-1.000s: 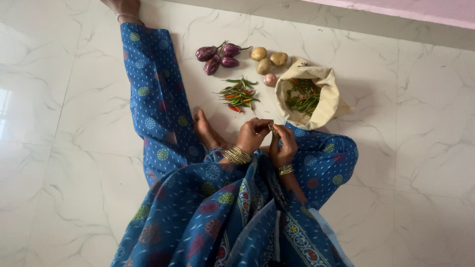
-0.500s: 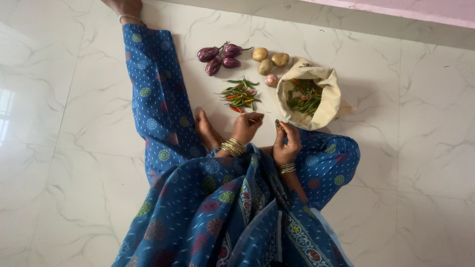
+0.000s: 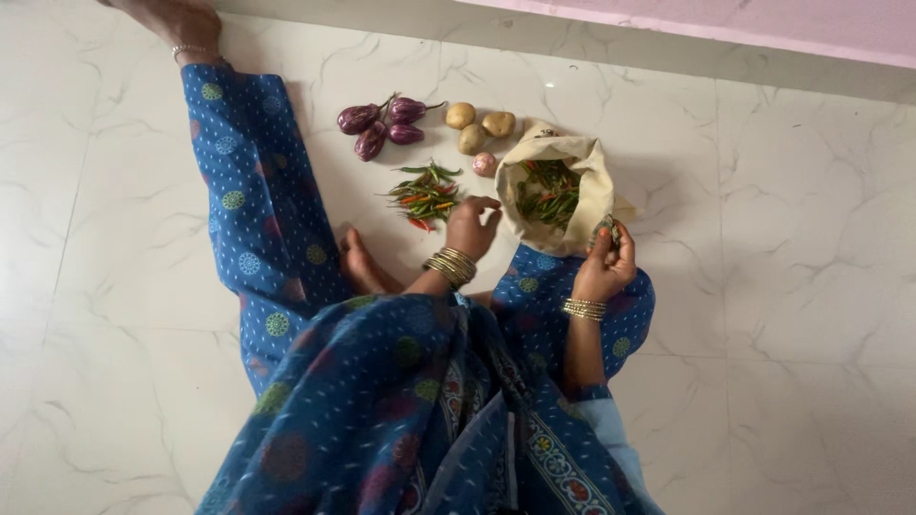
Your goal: The person sits on the floor and sorts green and red chilies from a cloth bag, placing them onto the floor. Other vegetables including eggplants, potatoes, and an onion are visible nearby.
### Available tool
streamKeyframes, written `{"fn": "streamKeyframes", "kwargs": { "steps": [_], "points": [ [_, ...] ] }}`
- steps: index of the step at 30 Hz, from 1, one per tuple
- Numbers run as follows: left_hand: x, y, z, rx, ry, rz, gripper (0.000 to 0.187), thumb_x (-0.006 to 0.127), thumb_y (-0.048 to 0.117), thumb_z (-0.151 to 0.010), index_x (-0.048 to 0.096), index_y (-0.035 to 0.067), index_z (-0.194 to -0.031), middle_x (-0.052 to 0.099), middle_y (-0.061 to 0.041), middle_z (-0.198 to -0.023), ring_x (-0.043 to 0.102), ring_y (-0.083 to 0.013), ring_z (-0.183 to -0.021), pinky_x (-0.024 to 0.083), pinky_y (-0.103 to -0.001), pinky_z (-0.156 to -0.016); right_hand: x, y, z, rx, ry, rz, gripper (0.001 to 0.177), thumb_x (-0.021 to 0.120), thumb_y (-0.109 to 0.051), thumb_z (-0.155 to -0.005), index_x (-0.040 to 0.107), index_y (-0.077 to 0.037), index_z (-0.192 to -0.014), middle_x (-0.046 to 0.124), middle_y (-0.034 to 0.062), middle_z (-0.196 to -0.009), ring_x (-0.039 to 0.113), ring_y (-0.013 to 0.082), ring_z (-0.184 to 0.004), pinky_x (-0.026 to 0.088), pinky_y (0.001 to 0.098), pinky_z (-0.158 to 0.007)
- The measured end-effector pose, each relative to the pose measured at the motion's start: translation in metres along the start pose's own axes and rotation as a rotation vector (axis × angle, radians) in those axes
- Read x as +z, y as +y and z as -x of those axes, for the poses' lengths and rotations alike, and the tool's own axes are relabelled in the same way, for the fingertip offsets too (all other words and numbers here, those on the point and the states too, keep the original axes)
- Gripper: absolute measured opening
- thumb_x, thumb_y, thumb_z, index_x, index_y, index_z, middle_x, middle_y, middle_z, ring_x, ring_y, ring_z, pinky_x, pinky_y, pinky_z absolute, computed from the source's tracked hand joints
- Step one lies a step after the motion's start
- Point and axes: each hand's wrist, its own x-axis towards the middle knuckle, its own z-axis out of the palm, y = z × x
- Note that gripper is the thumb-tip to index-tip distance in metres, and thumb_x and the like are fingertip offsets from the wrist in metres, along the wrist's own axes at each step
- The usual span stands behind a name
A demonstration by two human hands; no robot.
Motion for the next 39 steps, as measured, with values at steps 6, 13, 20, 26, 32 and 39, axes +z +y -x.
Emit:
{"fn": "streamKeyframes", "kwargs": {
  "steps": [6, 13, 20, 26, 32, 39],
  "points": [
    [0.092, 0.032, 0.008, 0.214, -0.384, -0.337, 0.008, 0.069, 0.017, -0.093, 0.076, 0.012, -0.095, 0.071, -0.014, -0.101, 0.067, -0.034, -0.102, 0.053, -0.045, -0.094, 0.009, 0.019, -0.005, -0.063, -0.067, 0.111, 0.022, 0.071, -0.004, -0.1, 0.07, 0.003, -0.122, 0.073, 0.0046, -0.097, 0.062, 0.0048, -0.076, 0.052, 0.0208, -0.066],
    [0.16, 0.02, -0.022, 0.35, -0.49, -0.686, 0.043, 0.064, 0.024, -0.085, 0.06, 0.017, -0.127, 0.061, -0.018, -0.119, 0.058, -0.0358, -0.113, 0.05, -0.048, -0.087, 0.019, 0.014, 0.001, -0.079, -0.055, 0.185, 0.024, 0.069, -0.004, -0.1, 0.069, 0.005, -0.122, 0.074, 0.0074, -0.101, 0.061, 0.0075, -0.078, 0.052, 0.0233, -0.069],
    [0.186, -0.022, -0.035, 0.329, -0.571, -0.828, 0.033, 0.06, 0.023, -0.097, 0.062, 0.011, -0.128, 0.067, -0.016, -0.123, 0.064, -0.0308, -0.115, 0.051, -0.045, -0.09, 0.024, 0.011, -0.005, -0.109, -0.089, 0.126, 0.026, 0.068, -0.003, -0.1, 0.066, 0.007, -0.124, 0.074, 0.0112, -0.108, 0.068, 0.0112, -0.09, 0.057, 0.0252, -0.079],
    [0.159, -0.025, -0.034, 0.327, -0.623, -0.777, 0.021, 0.063, 0.02, -0.09, 0.073, 0.015, -0.108, 0.069, -0.014, -0.118, 0.067, -0.03, -0.109, 0.053, -0.046, -0.084, 0.026, 0.009, 0.0, -0.012, -0.077, 0.144, 0.026, 0.067, -0.004, -0.099, 0.068, 0.008, -0.122, 0.075, 0.0114, -0.103, 0.068, 0.0123, -0.081, 0.056, 0.0258, -0.07],
    [0.131, -0.015, -0.026, 0.087, -0.365, -0.247, 0.025, 0.068, 0.012, -0.084, 0.079, 0.013, -0.106, 0.077, -0.014, -0.095, 0.075, -0.0306, -0.086, 0.059, -0.042, -0.077, 0.027, -0.012, 0.007, -0.257, -0.108, 0.44, 0.024, 0.074, -0.005, -0.092, 0.073, 0.001, -0.116, 0.076, 0.0153, -0.102, 0.072, 0.0176, -0.079, 0.057, 0.0289, -0.067],
    [0.066, -0.016, 0.014, -0.217, -0.491, 0.472, 0.042, 0.071, 0.003, -0.077, 0.071, 0.006, -0.119, 0.075, -0.01, -0.083, 0.07, -0.0186, -0.073, 0.058, -0.032, -0.067, 0.033, -0.037, 0.024, -0.39, -0.338, 0.416, 0.019, 0.071, -0.005, -0.096, 0.073, -0.002, -0.115, 0.075, 0.0144, -0.106, 0.074, 0.026, -0.093, 0.058, 0.0344, -0.078]
  ]
}}
